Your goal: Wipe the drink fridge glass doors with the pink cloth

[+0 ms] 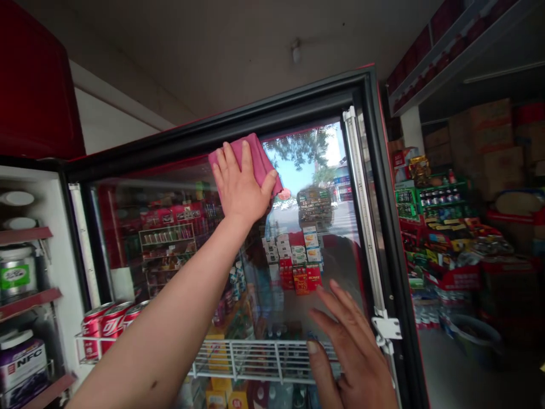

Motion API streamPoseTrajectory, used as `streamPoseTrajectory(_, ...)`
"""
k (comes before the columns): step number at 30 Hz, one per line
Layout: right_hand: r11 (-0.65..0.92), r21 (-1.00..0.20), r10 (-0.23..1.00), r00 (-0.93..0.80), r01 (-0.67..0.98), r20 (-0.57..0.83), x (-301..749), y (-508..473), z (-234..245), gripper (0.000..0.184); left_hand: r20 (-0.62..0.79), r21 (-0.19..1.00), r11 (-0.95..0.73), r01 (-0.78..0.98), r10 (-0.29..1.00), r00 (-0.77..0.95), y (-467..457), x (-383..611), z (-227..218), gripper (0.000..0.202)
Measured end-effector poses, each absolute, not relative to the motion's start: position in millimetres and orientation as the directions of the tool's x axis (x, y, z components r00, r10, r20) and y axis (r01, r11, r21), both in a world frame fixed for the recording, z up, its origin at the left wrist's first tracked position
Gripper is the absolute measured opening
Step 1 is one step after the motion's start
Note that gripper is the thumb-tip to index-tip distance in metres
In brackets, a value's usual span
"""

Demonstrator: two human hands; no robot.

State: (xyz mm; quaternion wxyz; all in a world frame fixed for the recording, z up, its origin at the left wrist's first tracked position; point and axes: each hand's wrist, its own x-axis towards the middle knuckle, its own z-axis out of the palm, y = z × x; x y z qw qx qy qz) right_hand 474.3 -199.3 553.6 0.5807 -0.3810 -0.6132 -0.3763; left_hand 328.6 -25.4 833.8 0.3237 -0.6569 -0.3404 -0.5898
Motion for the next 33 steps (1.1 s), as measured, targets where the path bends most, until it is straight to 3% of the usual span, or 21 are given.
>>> streamPoseTrajectory(6, 0.454, 0.018, 0.036, -0.039, 0.891, 0.999, 479.4, -191.7, 541.3, 0.028, 0.942, -0.306, -0.485, 0.819, -0.028, 0.335, -40.4, 336.0, 737.5, 0.097)
streamPoseTrajectory(10, 0.481, 0.022, 0.048, -0.051, 0.876, 0.998, 483.6, -189.3, 527.7, 0.033, 0.804, -0.534, -0.456, 0.712, -0.012, 0.595, -46.6, 322.4, 667.2, 0.100)
streamPoseTrajectory(14, 0.482, 0.021, 0.041, -0.047, 0.876, 0.998, 495.1, -189.2, 522.7, 0.033, 0.664, -0.669, -0.462, 0.582, -0.021, 0.747, -45.2, 306.1, 649.8, 0.100)
streamPoseTrajectory(18, 0.460, -0.009, 0.054, -0.018, 0.888, 0.998, 505.9, -193.9, 527.1, 0.030, 0.754, -0.596, -0.465, 0.654, -0.045, 0.655, -41.9, 319.2, 695.9, 0.095)
streamPoseTrajectory(24, 0.434, -0.010, 0.045, -0.011, 0.901, 0.999, 507.6, -198.7, 533.7, 0.028, 0.968, -0.213, -0.548, 0.809, -0.003, 0.253, -43.7, 385.7, 815.9, 0.099)
streamPoseTrajectory(27, 0.425, -0.040, 0.049, 0.021, 0.904, 0.999, 506.2, -198.8, 535.1, 0.025, 0.993, -0.064, -0.559, 0.827, 0.044, 0.107, -49.8, 413.5, 844.0, 0.101)
streamPoseTrajectory(30, 0.430, -0.079, 0.065, 0.056, 0.899, 0.996, 505.7, -199.9, 537.3, 0.022, 0.988, -0.103, -0.560, 0.822, 0.038, 0.150, -56.5, 423.9, 832.1, 0.101)
streamPoseTrajectory(33, 0.443, -0.080, 0.072, 0.053, 0.893, 0.996, 505.5, -201.9, 538.3, 0.024, 0.938, -0.298, -0.549, 0.781, -0.016, 0.347, -63.6, 420.6, 788.6, 0.099)
